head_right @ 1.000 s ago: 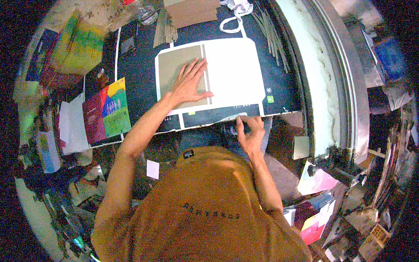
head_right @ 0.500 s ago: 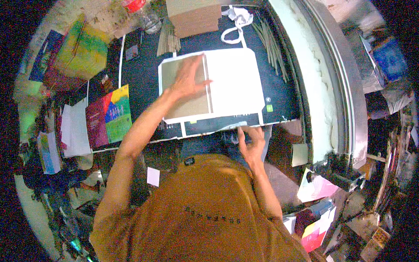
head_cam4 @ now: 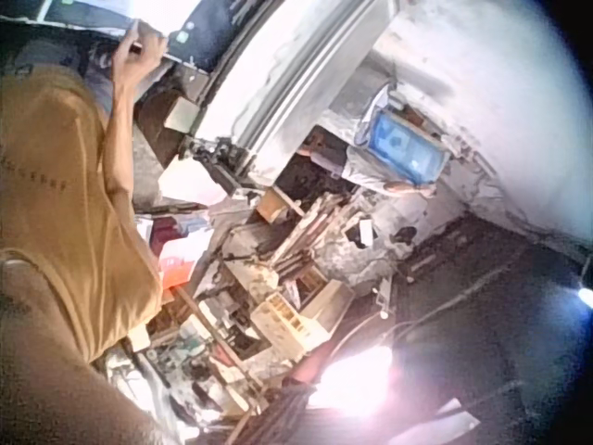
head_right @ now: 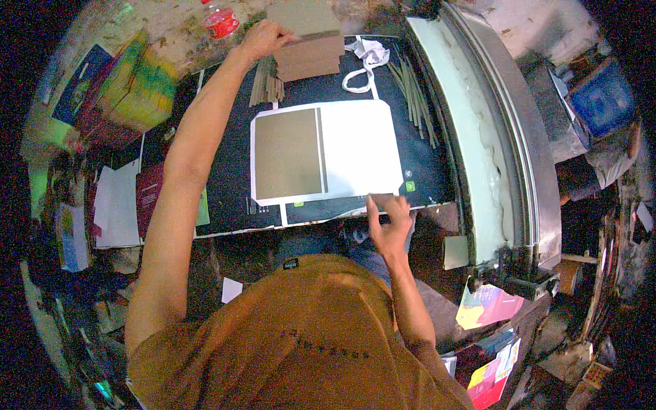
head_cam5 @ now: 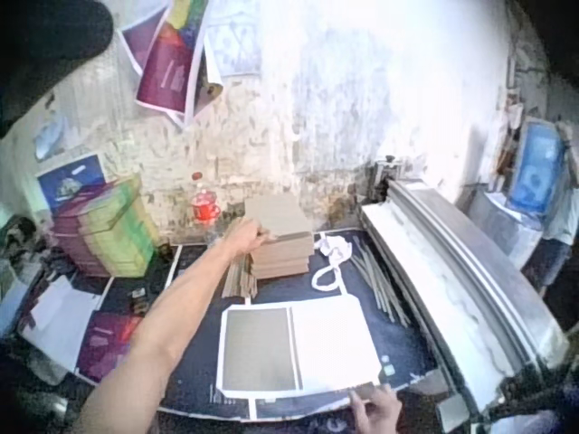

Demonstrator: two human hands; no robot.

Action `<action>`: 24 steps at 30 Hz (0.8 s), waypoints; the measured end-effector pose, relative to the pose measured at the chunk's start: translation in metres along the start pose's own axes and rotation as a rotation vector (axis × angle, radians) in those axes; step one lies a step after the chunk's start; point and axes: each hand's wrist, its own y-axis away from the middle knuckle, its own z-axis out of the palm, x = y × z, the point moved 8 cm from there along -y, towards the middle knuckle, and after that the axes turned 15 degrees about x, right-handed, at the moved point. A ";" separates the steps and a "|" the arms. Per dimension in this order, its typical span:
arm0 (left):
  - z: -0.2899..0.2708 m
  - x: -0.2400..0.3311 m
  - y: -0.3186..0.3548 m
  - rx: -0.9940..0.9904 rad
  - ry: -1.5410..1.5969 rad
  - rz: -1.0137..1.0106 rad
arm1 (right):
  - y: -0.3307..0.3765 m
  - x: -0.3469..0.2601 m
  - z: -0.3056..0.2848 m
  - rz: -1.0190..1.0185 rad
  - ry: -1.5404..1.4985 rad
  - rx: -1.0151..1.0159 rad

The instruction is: The person positions a cardboard piece onto a paper cover on a gluing machine, folds the edges over by hand, and presses them down.

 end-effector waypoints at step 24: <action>0.071 0.195 0.253 -0.050 0.278 -0.207 | -0.099 0.130 0.084 0.405 0.201 -0.077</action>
